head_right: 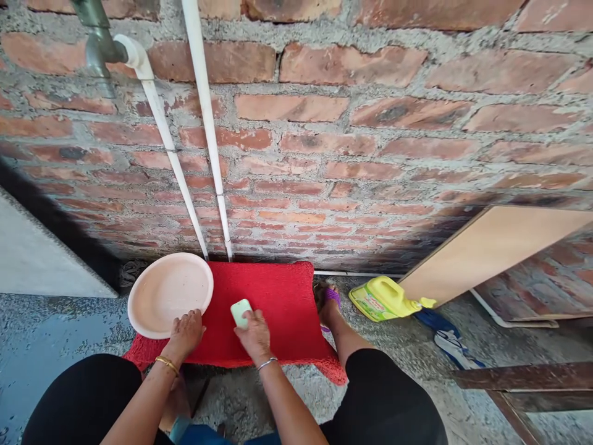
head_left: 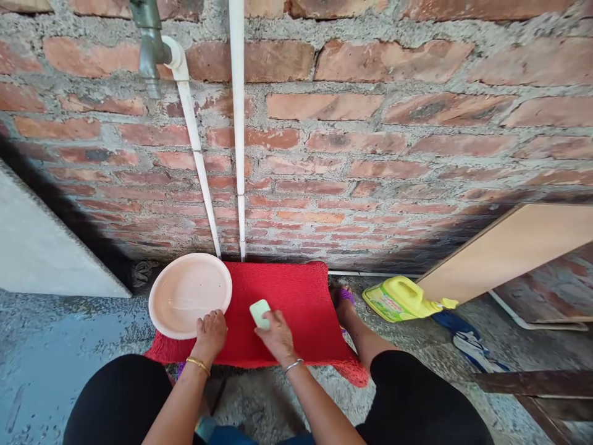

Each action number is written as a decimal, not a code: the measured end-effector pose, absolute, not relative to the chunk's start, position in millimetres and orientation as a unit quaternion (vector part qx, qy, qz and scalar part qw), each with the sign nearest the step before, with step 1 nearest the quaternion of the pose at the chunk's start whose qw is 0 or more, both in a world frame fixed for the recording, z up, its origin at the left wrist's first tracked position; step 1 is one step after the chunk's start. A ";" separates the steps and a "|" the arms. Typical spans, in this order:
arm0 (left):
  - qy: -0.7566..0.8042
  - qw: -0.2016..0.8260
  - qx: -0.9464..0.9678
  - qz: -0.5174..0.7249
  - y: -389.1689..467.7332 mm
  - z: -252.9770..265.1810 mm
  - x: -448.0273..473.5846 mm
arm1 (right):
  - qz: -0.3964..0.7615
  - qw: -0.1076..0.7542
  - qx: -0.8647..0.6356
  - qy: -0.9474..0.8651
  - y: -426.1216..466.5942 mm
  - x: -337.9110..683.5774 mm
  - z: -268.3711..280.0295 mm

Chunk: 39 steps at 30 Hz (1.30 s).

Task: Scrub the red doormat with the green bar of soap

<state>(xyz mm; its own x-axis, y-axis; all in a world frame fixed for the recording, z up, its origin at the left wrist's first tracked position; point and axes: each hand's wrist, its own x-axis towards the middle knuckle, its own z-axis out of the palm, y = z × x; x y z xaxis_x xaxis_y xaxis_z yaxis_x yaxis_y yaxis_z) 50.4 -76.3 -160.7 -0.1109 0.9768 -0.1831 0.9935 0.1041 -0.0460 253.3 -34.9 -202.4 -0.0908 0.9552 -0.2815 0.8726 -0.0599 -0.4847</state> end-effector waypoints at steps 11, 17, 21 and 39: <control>0.689 0.213 0.692 -0.020 -83.2 -86.8 65.2 | 0.299 0.094 -0.730 -0.607 -31.5 322.0 -204.7; 0.620 0.397 0.667 0.116 -78.3 -38.4 38.6 | 0.314 0.104 -0.743 -0.582 -29.5 332.0 -216.9; 0.780 0.230 0.582 0.003 -62.0 -66.9 -4.6 | 0.309 0.098 -0.739 -0.590 -26.3 329.7 -224.4; 0.805 0.174 0.554 -0.123 -45.4 -99.8 -2.9 | 0.316 0.121 -0.728 -0.597 -28.7 332.0 -216.4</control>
<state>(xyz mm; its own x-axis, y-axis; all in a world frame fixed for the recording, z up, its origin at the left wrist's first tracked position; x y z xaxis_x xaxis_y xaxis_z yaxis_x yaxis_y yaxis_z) -2.9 -45.4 -99.8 -0.3252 0.8491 -0.4163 0.9347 0.3554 -0.0053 332.0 -28.7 -216.4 0.0881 0.9448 -0.3155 0.7914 -0.2587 -0.5538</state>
